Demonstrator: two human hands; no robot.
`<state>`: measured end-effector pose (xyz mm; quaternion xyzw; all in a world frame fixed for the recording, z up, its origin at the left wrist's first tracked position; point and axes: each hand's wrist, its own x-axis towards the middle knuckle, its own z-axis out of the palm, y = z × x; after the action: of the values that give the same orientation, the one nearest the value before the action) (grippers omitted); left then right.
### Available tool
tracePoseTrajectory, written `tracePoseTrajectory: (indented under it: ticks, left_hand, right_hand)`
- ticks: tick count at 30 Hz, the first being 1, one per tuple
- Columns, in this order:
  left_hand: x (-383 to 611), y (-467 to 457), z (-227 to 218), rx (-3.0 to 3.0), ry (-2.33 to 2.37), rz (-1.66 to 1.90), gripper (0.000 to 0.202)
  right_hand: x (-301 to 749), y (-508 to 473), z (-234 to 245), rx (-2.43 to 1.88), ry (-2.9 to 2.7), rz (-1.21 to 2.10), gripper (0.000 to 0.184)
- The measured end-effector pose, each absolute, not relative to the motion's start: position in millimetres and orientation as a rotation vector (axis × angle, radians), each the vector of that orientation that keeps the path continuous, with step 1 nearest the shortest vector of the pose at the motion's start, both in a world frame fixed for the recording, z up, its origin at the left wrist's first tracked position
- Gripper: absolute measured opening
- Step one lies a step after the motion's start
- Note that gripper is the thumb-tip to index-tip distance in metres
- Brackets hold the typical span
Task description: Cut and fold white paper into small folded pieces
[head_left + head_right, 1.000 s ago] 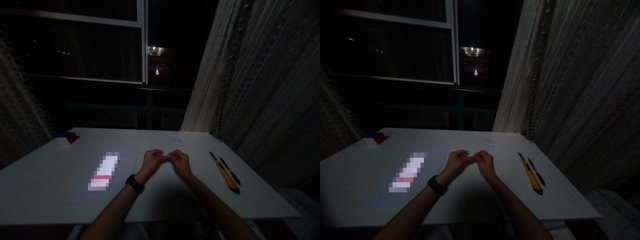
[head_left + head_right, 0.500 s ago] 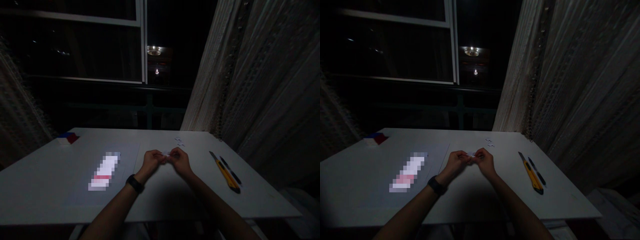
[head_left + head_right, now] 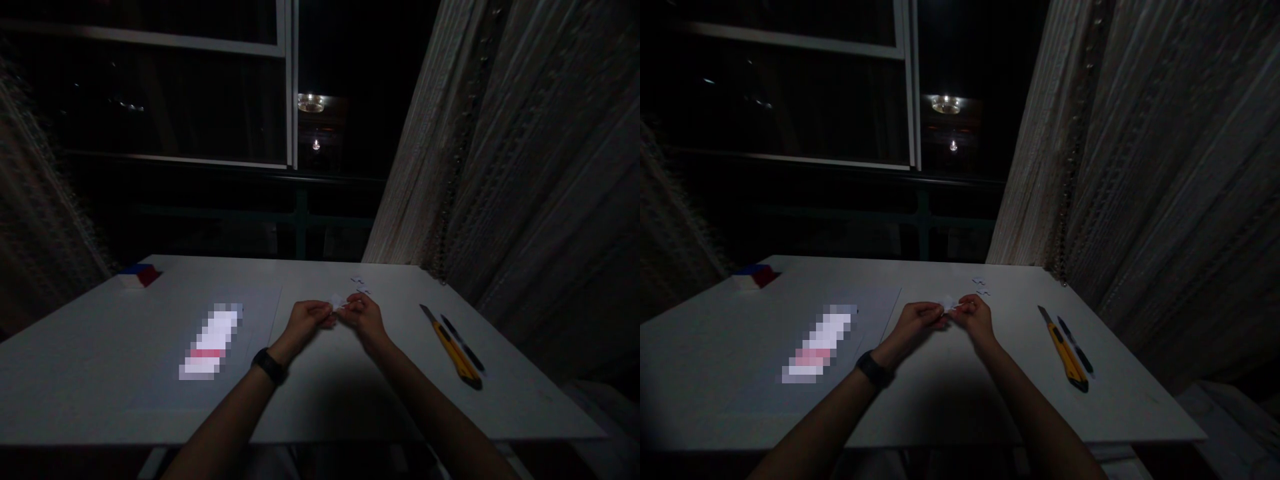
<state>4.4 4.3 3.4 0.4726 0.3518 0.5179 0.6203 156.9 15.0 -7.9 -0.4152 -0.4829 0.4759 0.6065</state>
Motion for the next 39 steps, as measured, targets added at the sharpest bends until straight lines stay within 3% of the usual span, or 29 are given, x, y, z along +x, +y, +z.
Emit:
tracePoseTrajectory:
  ticks: [6, 16, 20, 23, 26, 30, 33, 39]
  left_hand:
    - [3, 3, 3, 1.097, 0.845, 1.233, 0.035]
    - [5, 9, -5, 1.014, 0.794, 1.262, 0.023]
    - [0, 10, -5, 0.838, 0.606, 1.103, 0.016]
    - [-4, 8, -3, 0.739, 0.451, 0.925, 0.022]
    - [-2, 4, -3, 0.726, 0.386, 0.801, 0.015]
    - [7, -3, -2, 0.788, 0.428, 0.757, 0.006]
    - [9, -4, 1, 0.841, 0.535, 0.776, 0.017]
    - [-3, 3, 7, 0.912, 0.748, 0.898, 0.019]
  right_hand:
    - [158, 16, -11, -0.933, -1.135, 1.119, 0.034]
    - [154, 9, -6, -0.985, -1.289, 0.847, 0.023]
    - [154, 5, 0, -0.875, -1.408, 0.930, 0.026]
    - [153, 4, 4, -0.831, -1.478, 0.891, 0.034]
    - [148, 4, 4, -0.801, -1.553, 0.858, 0.023]
    - [140, 2, 4, -0.788, -1.437, 1.036, 0.014]
    - [141, 2, 6, -0.792, -1.305, 1.202, 0.015]
    - [157, 10, 10, -1.084, -1.012, 1.108, 0.011]
